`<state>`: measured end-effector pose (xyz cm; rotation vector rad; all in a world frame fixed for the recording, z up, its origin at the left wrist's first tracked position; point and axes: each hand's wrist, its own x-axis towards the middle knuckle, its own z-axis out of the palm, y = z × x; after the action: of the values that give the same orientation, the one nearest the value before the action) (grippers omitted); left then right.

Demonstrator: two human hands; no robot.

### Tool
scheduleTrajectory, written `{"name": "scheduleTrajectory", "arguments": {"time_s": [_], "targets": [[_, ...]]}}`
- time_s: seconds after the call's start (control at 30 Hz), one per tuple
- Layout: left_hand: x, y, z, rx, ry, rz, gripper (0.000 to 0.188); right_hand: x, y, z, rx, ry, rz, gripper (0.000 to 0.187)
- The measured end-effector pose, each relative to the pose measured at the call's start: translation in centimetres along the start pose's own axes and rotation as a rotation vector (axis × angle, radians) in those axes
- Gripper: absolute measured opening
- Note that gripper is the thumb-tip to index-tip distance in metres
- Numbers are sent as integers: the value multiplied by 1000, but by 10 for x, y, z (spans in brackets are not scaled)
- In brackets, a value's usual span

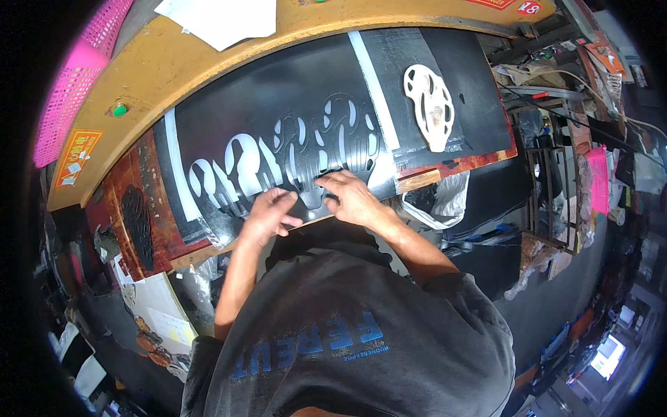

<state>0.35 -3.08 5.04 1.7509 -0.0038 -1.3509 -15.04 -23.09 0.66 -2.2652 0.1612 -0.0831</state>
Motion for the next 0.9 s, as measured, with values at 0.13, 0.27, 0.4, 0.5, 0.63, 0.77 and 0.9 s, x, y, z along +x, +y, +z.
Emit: {"name": "scheduleTrajectory", "arguments": {"time_s": [0.13, 0.27, 0.4, 0.5, 0.63, 0.77, 0.9], "targets": [[13, 19, -33, -259, -164, -136, 45, -1, 7, -3, 38, -68, -59, 64], [24, 25, -29, 40, -184, -53, 34, 3, 9, -8, 73, -105, -42, 68], [38, 26, -32, -263, -322, -49, 23, 5, 1, -15, 35, -140, -131, 73], [43, 16, -41, -334, -391, -28, 25, 6, -11, -17, -136, -89, -165, 76], [52, 2, -43, -429, -384, 21, 24, 10, -20, -19, -238, -128, -275, 76], [58, -4, -43, -439, -416, 40, 24, 15, -15, -19, -335, -142, -315, 77], [59, -6, -47, -435, -517, 73, 24, 21, -11, -12, -400, -102, -329, 76]]}}
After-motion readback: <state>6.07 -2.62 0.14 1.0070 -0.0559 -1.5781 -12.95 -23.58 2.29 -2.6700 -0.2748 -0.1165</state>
